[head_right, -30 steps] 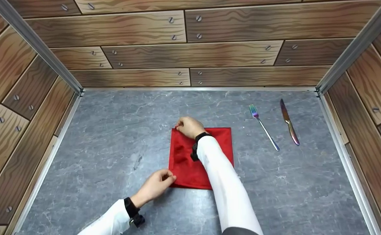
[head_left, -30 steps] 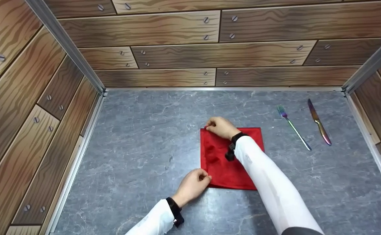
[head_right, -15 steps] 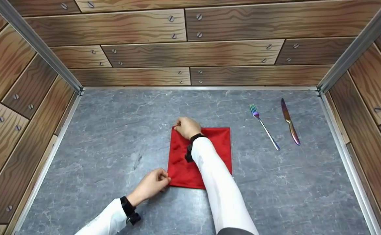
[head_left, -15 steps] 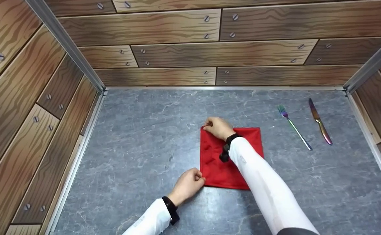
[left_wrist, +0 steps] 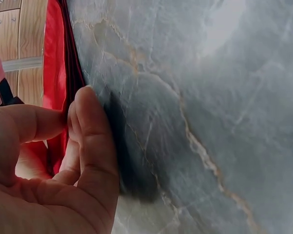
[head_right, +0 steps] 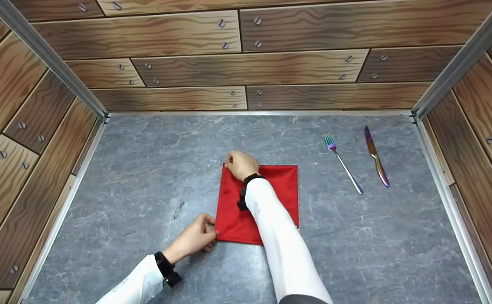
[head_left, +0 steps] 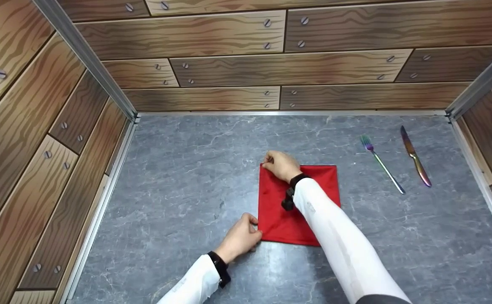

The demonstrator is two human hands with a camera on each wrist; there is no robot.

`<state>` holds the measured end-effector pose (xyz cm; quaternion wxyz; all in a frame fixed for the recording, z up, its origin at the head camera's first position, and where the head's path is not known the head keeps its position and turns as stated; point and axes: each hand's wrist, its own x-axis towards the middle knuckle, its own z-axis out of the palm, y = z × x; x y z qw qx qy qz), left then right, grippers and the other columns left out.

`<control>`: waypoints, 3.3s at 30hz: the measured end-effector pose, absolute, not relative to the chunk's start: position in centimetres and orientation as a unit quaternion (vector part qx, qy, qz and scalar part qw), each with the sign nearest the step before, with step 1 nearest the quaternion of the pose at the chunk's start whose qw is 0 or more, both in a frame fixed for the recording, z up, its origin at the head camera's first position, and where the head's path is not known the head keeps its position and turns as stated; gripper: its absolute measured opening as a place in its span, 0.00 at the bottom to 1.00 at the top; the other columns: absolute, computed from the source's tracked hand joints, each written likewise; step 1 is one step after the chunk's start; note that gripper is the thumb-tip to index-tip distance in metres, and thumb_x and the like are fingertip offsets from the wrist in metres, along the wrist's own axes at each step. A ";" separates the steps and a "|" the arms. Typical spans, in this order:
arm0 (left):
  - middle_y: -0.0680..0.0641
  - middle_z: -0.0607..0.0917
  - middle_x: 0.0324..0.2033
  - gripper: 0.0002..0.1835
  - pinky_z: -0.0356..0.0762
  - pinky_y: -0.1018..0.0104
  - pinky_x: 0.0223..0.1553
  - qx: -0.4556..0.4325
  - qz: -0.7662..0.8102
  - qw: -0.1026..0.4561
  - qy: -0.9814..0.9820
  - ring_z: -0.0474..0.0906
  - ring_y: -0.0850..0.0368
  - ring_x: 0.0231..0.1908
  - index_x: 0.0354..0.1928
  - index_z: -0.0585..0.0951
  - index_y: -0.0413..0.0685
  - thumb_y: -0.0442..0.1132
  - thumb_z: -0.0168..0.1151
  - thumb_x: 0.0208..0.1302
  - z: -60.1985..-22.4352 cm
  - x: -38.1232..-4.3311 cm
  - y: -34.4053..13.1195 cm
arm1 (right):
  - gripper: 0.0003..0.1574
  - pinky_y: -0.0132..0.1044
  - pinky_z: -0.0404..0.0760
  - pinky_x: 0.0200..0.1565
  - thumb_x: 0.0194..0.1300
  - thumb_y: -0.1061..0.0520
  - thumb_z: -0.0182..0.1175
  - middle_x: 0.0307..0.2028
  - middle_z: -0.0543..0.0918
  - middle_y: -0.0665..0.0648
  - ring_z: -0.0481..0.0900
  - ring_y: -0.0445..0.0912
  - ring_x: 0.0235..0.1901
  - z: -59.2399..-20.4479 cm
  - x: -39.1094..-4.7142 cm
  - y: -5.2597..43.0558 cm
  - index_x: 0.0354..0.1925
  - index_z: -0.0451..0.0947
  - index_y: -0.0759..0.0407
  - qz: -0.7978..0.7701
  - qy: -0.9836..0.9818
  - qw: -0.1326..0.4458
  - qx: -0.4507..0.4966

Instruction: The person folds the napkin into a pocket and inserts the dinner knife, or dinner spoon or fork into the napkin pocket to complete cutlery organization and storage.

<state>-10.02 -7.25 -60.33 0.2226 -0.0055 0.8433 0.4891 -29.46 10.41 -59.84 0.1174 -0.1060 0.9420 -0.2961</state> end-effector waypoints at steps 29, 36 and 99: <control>0.55 0.51 0.83 0.45 0.46 0.45 0.82 0.321 0.002 0.043 0.946 0.50 0.49 0.82 0.83 0.52 0.64 0.73 0.44 0.69 -64.1 -19.0 -9.0 | 0.12 0.48 0.80 0.47 0.71 0.47 0.64 0.40 0.86 0.57 0.82 0.53 0.40 -59.5 -29.9 10.0 0.41 0.80 0.55 -0.252 0.952 0.149 -0.088; 0.54 0.52 0.83 0.45 0.49 0.45 0.82 0.331 -0.016 0.017 0.943 0.52 0.48 0.81 0.83 0.53 0.64 0.74 0.42 0.70 -64.4 -19.0 -9.0 | 0.25 0.56 0.83 0.47 0.77 0.36 0.51 0.39 0.85 0.59 0.84 0.57 0.42 -59.7 -29.7 12.4 0.42 0.78 0.55 -0.200 0.965 0.119 -0.118; 0.43 0.51 0.83 0.43 0.40 0.51 0.84 0.258 0.044 0.044 0.964 0.44 0.42 0.83 0.83 0.49 0.51 0.68 0.37 0.77 -64.7 -24.3 -4.1 | 0.52 0.57 0.42 0.82 0.79 0.30 0.40 0.83 0.45 0.65 0.42 0.61 0.82 -63.8 -23.4 22.8 0.82 0.43 0.61 -0.121 0.969 0.072 -0.202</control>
